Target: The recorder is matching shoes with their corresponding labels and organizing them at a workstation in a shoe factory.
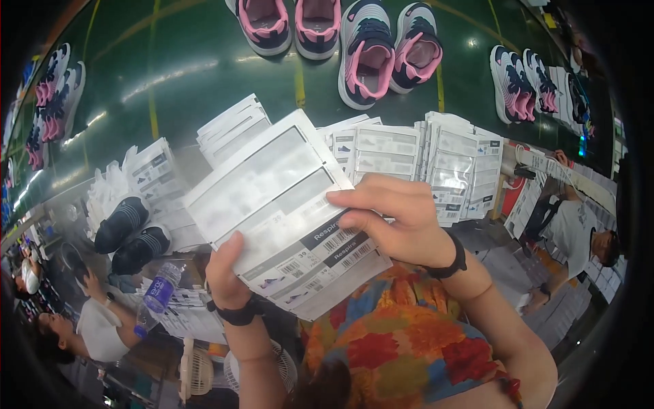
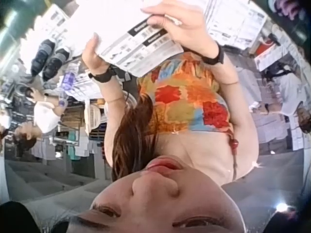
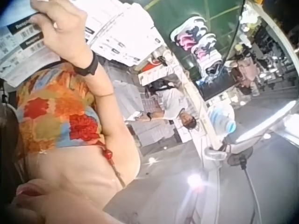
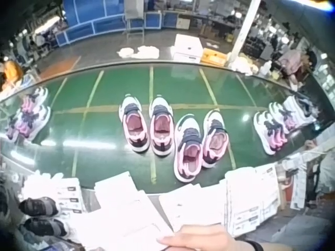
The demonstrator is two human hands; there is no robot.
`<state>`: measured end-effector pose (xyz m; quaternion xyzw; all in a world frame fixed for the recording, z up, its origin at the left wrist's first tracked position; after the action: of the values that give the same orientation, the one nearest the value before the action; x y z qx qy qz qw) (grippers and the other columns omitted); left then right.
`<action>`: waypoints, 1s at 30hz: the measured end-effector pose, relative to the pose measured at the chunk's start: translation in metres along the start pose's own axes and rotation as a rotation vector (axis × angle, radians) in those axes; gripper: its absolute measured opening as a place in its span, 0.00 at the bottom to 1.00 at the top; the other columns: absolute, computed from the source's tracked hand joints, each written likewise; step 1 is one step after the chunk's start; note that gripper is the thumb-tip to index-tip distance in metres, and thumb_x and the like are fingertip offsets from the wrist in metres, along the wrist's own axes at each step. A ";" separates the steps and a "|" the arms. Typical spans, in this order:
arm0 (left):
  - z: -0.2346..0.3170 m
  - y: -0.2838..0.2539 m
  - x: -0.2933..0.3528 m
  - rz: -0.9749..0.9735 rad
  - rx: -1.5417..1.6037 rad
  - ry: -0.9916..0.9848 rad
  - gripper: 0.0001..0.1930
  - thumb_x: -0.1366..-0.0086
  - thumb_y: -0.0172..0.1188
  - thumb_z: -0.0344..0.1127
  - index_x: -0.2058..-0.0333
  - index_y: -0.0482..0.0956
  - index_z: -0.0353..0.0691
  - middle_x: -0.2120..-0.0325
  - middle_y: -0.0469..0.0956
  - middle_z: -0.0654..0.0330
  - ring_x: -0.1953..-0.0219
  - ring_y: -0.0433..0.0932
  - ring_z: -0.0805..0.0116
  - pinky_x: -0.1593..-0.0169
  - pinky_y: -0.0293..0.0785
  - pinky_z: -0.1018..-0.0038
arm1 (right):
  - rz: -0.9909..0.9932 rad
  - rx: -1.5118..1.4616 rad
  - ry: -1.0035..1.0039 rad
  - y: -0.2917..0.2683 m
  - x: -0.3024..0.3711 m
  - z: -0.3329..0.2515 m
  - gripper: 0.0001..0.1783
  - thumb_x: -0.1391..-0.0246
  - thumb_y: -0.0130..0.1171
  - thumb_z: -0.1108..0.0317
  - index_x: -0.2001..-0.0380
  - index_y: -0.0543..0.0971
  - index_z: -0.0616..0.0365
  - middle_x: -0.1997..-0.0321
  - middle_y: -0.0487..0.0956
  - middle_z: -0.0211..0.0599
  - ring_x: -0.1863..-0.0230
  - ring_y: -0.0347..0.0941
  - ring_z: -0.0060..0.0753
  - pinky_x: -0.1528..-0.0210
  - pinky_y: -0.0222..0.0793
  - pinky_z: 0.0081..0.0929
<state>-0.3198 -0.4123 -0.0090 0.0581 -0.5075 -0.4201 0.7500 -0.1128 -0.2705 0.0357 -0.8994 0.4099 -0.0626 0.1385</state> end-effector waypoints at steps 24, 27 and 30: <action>-0.009 0.066 -0.025 0.053 0.044 -0.067 0.26 0.38 0.55 0.32 0.44 0.65 0.23 0.52 0.76 0.43 0.55 0.81 0.54 0.53 0.80 0.66 | 0.305 0.452 -0.189 -0.037 0.023 -0.013 0.19 0.65 0.74 0.67 0.63 0.87 0.43 0.66 0.81 0.27 0.57 0.75 0.38 0.46 0.65 0.42; -0.005 0.072 -0.029 0.074 -0.128 0.108 0.24 0.38 0.56 0.30 0.45 0.66 0.24 0.54 0.76 0.46 0.55 0.80 0.57 0.53 0.79 0.67 | 0.149 0.473 -0.255 -0.040 0.034 -0.006 0.14 0.64 0.72 0.69 0.69 0.87 0.38 0.71 0.81 0.14 0.53 0.73 0.36 0.35 0.52 0.56; 0.002 0.056 -0.038 0.161 -0.284 0.206 0.24 0.38 0.57 0.29 0.45 0.67 0.24 0.54 0.76 0.47 0.56 0.80 0.58 0.53 0.79 0.68 | 0.143 0.315 -0.233 -0.046 0.037 -0.013 0.14 0.64 0.71 0.71 0.71 0.87 0.38 0.73 0.81 0.13 0.53 0.73 0.36 0.34 0.51 0.55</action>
<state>-0.2941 -0.3495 -0.0065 -0.0464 -0.3664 -0.4182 0.8299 -0.0587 -0.2726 0.0621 -0.8364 0.4388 -0.0113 0.3282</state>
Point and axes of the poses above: each hand's wrist, its own x-axis away from the middle knuckle, its own y-axis out of the palm, z = x × y, the point moved 3 cm from there along -x, towards the middle knuckle
